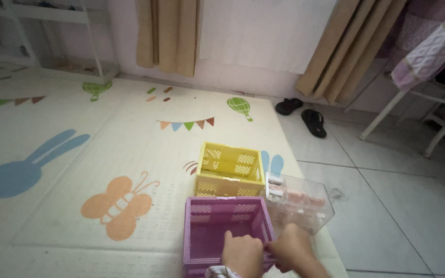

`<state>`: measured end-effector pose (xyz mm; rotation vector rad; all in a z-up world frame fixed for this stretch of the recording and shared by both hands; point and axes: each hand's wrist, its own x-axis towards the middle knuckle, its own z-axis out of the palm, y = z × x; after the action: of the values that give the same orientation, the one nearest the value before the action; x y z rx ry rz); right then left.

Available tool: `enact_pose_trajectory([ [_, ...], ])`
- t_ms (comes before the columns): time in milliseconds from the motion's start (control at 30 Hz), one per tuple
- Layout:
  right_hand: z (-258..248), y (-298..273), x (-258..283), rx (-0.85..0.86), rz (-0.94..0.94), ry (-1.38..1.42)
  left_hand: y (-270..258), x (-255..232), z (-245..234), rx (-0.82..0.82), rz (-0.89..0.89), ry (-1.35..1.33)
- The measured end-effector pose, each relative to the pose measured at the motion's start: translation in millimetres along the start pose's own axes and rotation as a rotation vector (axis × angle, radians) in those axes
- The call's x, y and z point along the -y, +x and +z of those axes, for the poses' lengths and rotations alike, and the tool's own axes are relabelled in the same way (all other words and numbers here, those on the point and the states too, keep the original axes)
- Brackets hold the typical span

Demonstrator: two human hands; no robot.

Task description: The person assembles a purple plastic crate by hand on a patterned floor mat. They connect the side panels to the base, then attach the top frame to complete the crate.

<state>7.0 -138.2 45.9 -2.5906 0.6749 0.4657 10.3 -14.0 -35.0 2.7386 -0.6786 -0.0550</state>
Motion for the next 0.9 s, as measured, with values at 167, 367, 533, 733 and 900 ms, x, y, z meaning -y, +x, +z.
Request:
enact_pose_trajectory([
  [167, 27, 2, 9, -0.329, -0.053, -0.106, -2, 1, -5, 0.003, -0.059, -0.026],
  [367, 27, 4, 7, -0.354, -0.062, -0.056, -5, 2, -13, 0.076, -0.046, -0.040],
  [533, -17, -9, 19, -0.161, -0.203, -0.155, -14, 25, -64, 0.219, 0.044, -0.011],
  [733, 7, -48, 51, 0.029, -1.058, 0.107, -82, 113, -142, -0.051, 0.016, -0.325],
  [900, 60, -62, 81, 0.092, -1.141, 0.001, -117, 134, -107, 0.025, -0.416, -0.780],
])
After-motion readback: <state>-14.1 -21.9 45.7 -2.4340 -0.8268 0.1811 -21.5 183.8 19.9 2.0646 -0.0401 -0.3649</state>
